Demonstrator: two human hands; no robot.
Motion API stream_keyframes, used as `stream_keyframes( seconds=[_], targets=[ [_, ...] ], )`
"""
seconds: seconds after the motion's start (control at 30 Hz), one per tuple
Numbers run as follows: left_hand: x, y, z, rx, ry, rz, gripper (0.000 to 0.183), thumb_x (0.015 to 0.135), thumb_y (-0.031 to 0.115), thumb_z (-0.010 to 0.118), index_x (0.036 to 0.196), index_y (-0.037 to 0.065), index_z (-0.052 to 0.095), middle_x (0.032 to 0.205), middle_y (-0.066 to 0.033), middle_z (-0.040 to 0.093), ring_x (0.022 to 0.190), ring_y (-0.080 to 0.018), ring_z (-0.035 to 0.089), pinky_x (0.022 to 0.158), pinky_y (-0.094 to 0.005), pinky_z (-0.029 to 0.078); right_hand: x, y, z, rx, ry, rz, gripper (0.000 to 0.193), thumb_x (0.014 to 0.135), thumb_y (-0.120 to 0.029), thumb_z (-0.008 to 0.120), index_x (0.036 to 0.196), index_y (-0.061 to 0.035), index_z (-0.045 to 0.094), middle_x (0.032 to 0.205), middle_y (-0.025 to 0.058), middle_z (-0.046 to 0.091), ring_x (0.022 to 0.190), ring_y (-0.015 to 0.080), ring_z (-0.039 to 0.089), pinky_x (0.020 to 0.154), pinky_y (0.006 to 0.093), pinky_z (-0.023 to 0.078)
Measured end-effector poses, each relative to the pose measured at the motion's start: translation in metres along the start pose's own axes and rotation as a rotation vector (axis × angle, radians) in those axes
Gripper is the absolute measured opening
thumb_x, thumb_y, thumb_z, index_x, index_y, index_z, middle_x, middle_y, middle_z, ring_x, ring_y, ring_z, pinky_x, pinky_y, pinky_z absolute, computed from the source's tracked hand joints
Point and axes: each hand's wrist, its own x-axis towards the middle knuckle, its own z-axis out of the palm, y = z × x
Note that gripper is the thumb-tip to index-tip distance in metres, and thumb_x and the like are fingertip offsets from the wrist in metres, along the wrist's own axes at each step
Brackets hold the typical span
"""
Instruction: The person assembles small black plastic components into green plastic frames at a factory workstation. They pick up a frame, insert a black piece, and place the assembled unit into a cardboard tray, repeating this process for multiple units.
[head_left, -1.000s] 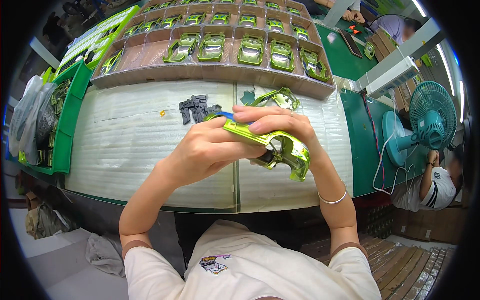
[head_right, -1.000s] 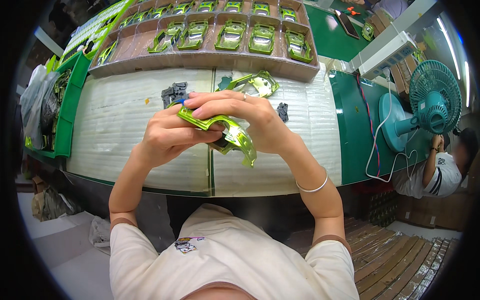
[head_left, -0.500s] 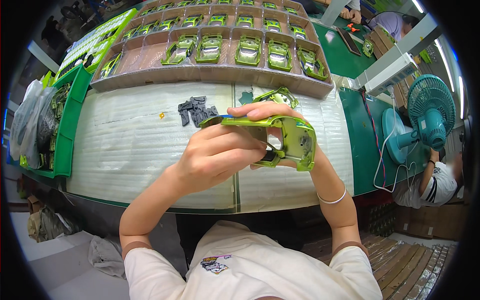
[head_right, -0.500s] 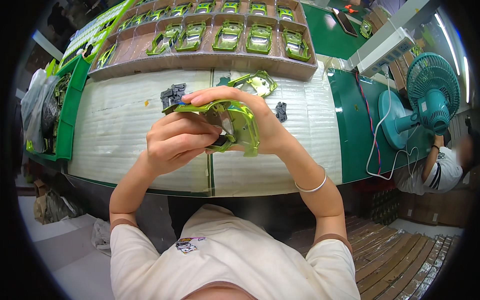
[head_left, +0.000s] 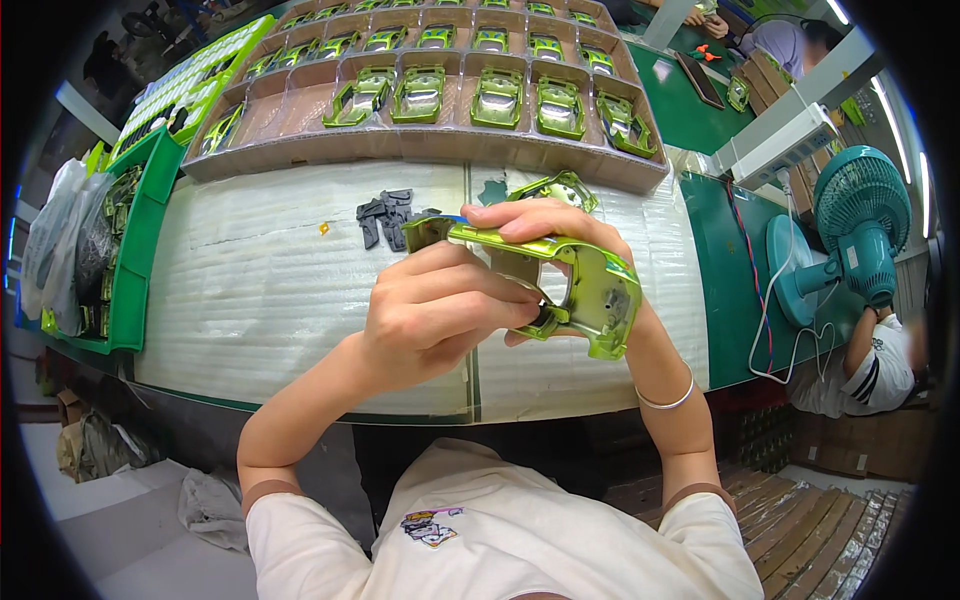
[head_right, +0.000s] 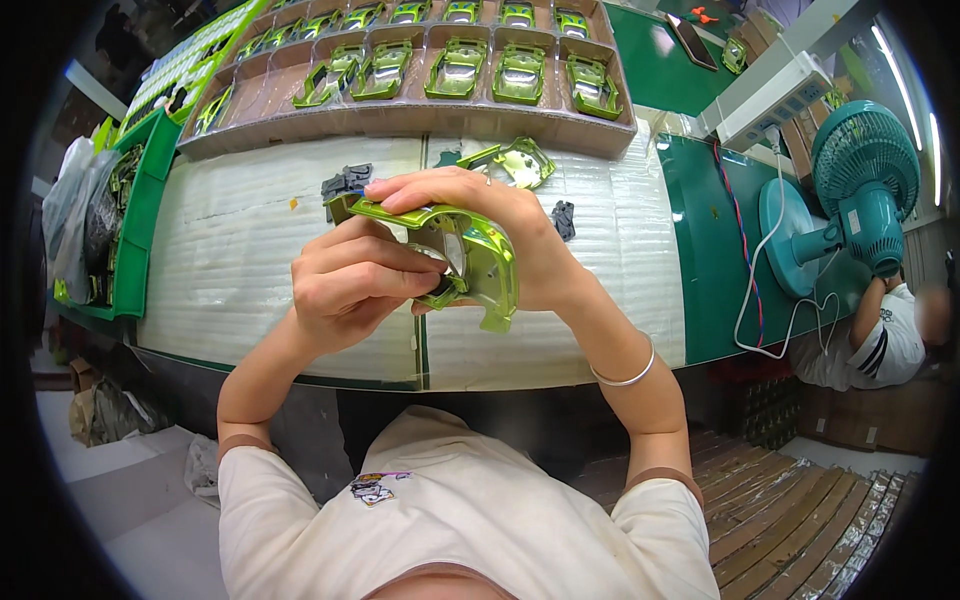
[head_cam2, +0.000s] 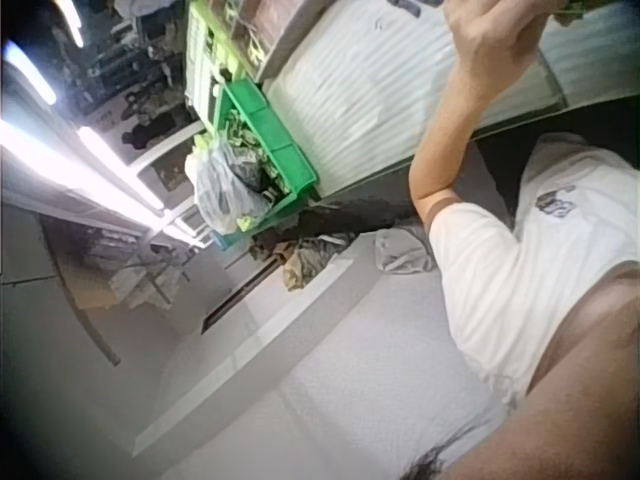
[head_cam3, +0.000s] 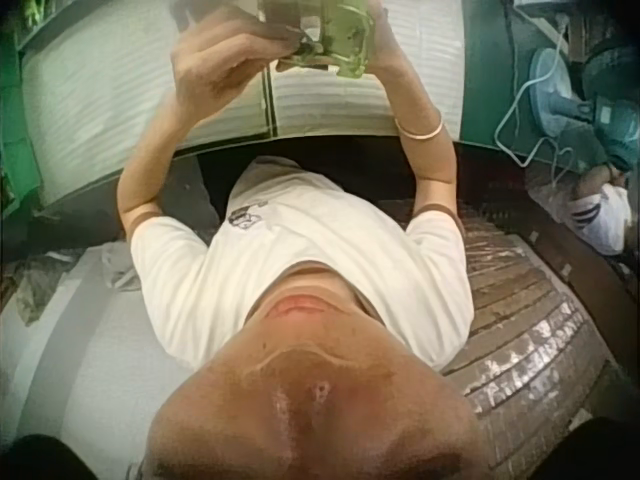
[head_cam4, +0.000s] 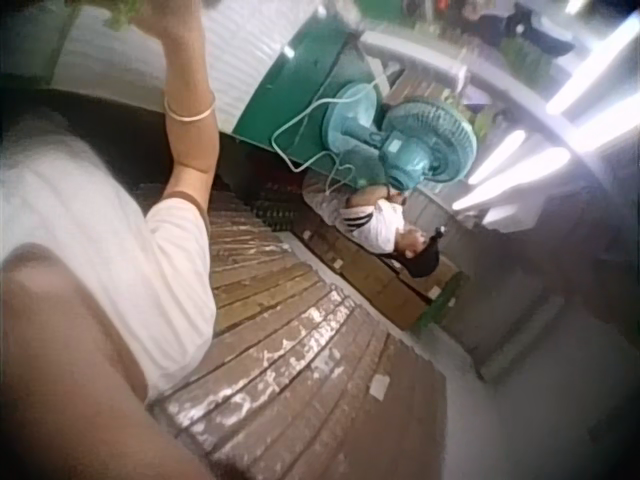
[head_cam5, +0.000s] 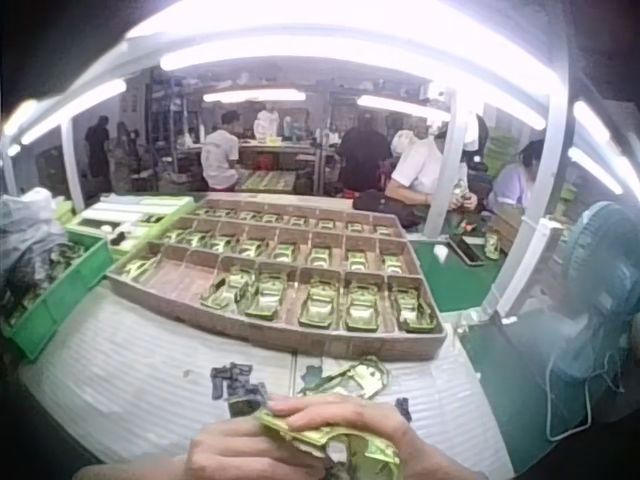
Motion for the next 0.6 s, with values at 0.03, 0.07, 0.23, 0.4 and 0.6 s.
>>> stream_keyframes(
  seconds=[0.03, 0.07, 0.23, 0.4, 0.6],
  targets=[
    [0.000, 0.003, -0.002, 0.006, -0.014, -0.014, 0.026, 0.057, 0.002, 0.072, 0.082, 0.007, 0.066, 0.080, -0.0073, 0.067, 0.073, -0.0209, 0.062, 0.059, -0.0269, 0.048, -0.001, 0.000, 0.001, -0.004, 0.012, -0.003, 0.062, 0.054, -0.007, 0.080, 0.110, -0.0017, 0.054, 0.115, 0.0152, 0.057, 0.106, 0.0249, 0.056, 0.089, 0.0347, 0.046],
    [0.001, 0.004, -0.003, -0.008, -0.018, -0.028, 0.026, 0.057, 0.000, 0.072, 0.082, 0.006, 0.066, 0.080, -0.0074, 0.067, 0.073, -0.0207, 0.062, 0.058, -0.0266, 0.047, -0.001, 0.000, 0.002, 0.024, 0.021, 0.018, 0.063, 0.055, -0.007, 0.081, 0.111, -0.0017, 0.054, 0.117, 0.0151, 0.056, 0.107, 0.0248, 0.055, 0.089, 0.0345, 0.046],
    [0.001, -0.001, -0.003, -0.368, 0.033, -0.259, 0.024, 0.062, -0.009, 0.070, 0.083, 0.001, 0.065, 0.081, -0.0095, 0.067, 0.072, -0.0194, 0.062, 0.061, -0.0267, 0.048, -0.001, 0.004, 0.006, 0.213, 0.040, 0.151, 0.076, 0.055, -0.009, 0.083, 0.120, -0.0023, 0.045, 0.125, 0.0144, 0.049, 0.112, 0.0240, 0.051, 0.093, 0.0352, 0.043],
    [-0.002, -0.005, -0.007, -1.440, 0.143, -0.687, 0.040, 0.071, -0.006, 0.067, 0.107, 0.002, 0.050, 0.102, -0.0093, 0.058, 0.088, -0.0143, 0.059, 0.075, -0.0276, 0.050, 0.004, -0.007, -0.008, 0.611, 0.466, 0.586, 0.054, 0.083, -0.028, 0.061, 0.127, -0.0042, 0.041, 0.115, 0.0186, 0.053, 0.114, 0.0291, 0.048, 0.095, 0.0431, 0.041],
    [-0.002, -0.009, 0.005, -1.481, 0.255, -0.991, 0.040, 0.077, 0.001, 0.065, 0.106, 0.008, 0.038, 0.097, -0.0038, 0.050, 0.090, -0.0129, 0.057, 0.076, -0.0259, 0.050, 0.001, 0.018, 0.006, 0.042, 0.065, -0.006, 0.030, 0.065, -0.012, 0.075, 0.094, -0.0111, 0.064, 0.103, 0.0067, 0.060, 0.107, 0.0227, 0.052, 0.098, 0.0424, 0.034]
  ],
)
